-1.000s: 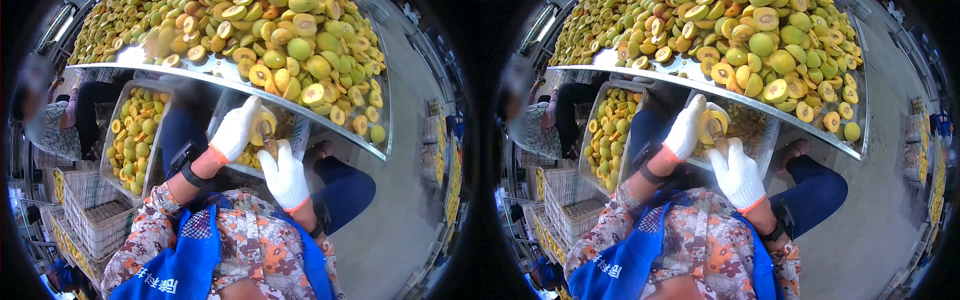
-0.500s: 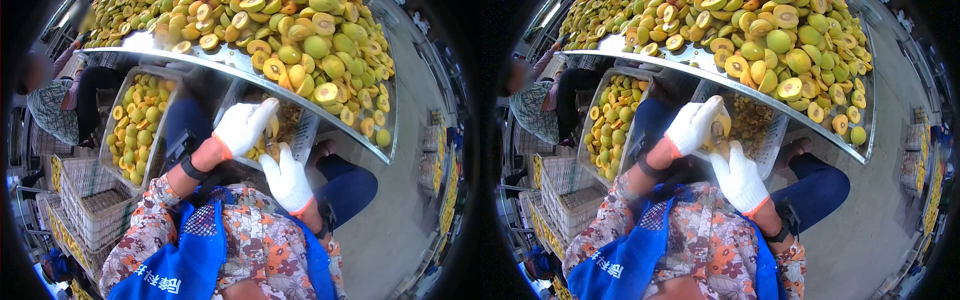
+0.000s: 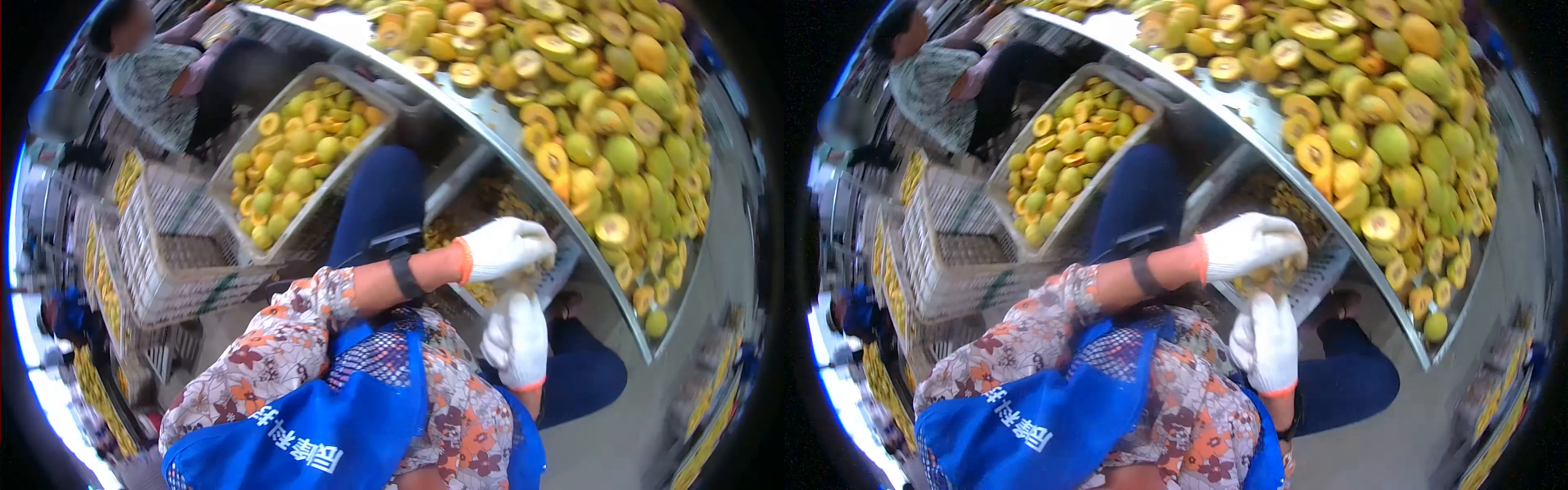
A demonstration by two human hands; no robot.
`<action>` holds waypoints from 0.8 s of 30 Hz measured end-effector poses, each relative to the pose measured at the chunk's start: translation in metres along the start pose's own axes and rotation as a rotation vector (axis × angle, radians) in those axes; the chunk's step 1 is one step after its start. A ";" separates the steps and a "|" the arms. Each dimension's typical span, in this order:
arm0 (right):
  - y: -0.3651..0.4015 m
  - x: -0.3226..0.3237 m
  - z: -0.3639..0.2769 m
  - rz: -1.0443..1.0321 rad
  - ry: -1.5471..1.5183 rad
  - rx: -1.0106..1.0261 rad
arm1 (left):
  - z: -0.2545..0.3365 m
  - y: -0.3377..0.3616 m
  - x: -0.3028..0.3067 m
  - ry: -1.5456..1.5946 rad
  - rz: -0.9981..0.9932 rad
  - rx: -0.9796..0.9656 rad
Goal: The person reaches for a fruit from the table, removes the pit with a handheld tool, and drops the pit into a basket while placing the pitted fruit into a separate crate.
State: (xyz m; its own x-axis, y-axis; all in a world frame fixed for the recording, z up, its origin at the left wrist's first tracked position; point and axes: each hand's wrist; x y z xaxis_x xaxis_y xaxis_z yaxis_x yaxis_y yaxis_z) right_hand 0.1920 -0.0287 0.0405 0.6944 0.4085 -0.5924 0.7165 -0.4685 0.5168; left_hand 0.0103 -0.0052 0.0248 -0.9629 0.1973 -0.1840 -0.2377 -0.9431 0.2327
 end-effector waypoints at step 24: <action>-0.010 0.003 0.006 -0.552 -0.314 -0.149 | -0.015 0.028 0.023 0.159 -0.074 -0.468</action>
State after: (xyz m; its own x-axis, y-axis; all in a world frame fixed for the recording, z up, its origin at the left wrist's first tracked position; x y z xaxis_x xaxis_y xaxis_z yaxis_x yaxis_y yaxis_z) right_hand 0.1869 -0.0272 0.0301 0.1855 0.2990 -0.9360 0.9795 -0.1326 0.1517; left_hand -0.0171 -0.0310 0.0127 -0.9056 0.2594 -0.3355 -0.1870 -0.9543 -0.2333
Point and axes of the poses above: each hand's wrist, its own y-axis away from the middle knuckle, its own x-axis out of the back of the hand, z = x × y, and after that the axes turned 10 degrees about -z, right-handed
